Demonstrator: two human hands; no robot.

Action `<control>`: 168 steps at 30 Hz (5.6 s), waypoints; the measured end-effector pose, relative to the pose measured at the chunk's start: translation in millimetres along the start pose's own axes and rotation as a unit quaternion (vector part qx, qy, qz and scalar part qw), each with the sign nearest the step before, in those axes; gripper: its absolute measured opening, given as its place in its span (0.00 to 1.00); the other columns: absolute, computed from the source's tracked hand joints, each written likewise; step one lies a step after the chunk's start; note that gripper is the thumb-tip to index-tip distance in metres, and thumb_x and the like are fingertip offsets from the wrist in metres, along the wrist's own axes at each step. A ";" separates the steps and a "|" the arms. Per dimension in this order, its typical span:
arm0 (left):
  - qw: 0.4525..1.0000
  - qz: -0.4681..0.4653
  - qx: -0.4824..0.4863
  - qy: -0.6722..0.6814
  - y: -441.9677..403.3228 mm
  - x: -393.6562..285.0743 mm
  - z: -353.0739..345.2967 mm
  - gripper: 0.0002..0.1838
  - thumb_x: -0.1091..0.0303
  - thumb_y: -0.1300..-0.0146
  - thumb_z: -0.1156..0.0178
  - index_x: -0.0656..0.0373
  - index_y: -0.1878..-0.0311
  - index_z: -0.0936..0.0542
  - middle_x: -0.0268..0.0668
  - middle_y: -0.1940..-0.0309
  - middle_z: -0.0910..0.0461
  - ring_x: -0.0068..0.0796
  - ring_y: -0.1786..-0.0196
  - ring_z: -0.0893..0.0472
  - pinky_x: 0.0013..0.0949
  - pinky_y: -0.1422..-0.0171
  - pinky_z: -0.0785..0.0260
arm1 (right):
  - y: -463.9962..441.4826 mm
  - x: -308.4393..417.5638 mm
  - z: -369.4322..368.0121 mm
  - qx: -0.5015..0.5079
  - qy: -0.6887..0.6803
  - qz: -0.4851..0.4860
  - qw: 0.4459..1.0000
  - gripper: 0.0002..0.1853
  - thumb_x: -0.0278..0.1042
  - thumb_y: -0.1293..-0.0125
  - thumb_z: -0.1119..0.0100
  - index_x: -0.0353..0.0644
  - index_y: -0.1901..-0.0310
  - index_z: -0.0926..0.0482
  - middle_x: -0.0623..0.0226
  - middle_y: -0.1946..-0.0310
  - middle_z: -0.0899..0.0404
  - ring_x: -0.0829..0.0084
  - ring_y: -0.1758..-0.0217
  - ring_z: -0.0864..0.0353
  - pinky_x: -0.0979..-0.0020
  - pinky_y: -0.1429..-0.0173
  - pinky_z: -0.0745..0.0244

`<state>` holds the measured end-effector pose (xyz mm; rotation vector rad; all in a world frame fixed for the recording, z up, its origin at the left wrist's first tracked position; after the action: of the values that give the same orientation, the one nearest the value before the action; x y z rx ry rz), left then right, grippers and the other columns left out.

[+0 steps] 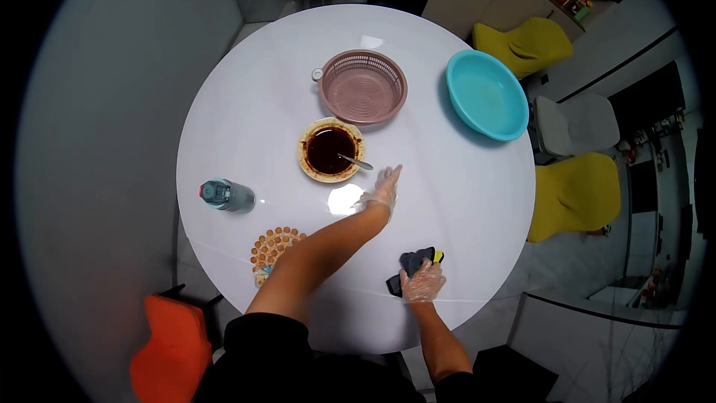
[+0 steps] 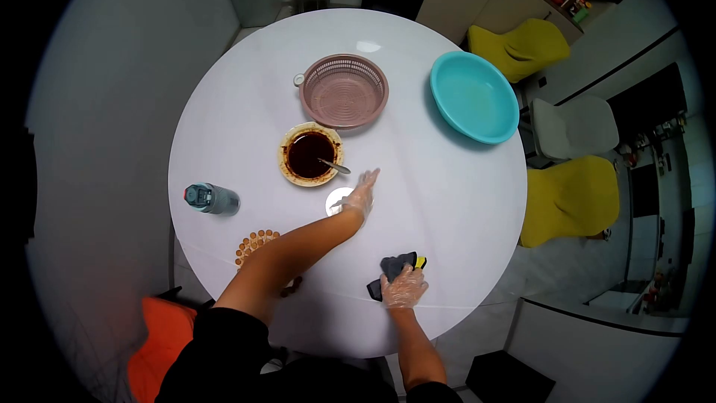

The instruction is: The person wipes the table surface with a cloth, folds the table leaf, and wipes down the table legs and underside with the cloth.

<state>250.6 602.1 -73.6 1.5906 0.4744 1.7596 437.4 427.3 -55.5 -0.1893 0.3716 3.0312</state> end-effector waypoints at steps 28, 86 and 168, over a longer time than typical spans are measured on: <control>0.936 -0.037 0.339 -0.089 -47.0 22.6 -81.8 0.29 0.41 0.26 0.44 0.48 0.30 0.26 0.37 0.34 0.22 0.45 0.27 0.27 0.71 0.25 0.45 | -3.7 -3.6 13.2 -0.026 -0.068 0.043 0.996 0.37 0.62 0.47 0.24 0.44 0.44 0.24 0.58 0.51 0.25 0.59 0.41 0.26 0.52 0.37 0.39; -0.470 0.267 -0.181 0.822 -113.8 73.1 -177.9 0.21 0.75 0.25 0.51 0.68 0.31 0.32 0.51 0.46 0.19 0.52 0.48 0.17 0.50 0.43 0.20 | -41.6 -40.9 -39.5 -0.120 -0.128 0.099 0.979 0.39 0.54 0.54 0.20 0.41 0.44 0.26 0.54 0.54 0.27 0.54 0.48 0.27 0.51 0.44 0.38; 0.609 0.068 0.107 0.783 92.8 -126.4 -123.6 0.75 0.22 0.47 0.34 0.62 0.15 0.67 0.59 0.16 0.78 0.66 0.15 0.76 0.82 0.22 0.74 | -357.2 175.3 99.5 -0.173 -0.207 0.583 0.767 0.32 0.29 0.40 0.42 0.41 0.30 0.26 0.45 0.29 0.29 0.41 0.23 0.33 0.46 0.17 0.44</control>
<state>106.5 472.3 -121.3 -0.3481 1.3522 2.9030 287.2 808.8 -66.9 1.1130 -0.2555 4.1050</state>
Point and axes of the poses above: each hand's wrist, its own y-axis away from the middle knuckle, its own z-axis out of the back of the hand, x = y × z, the point moved 8 cm from there along -y, towards the middle knuckle
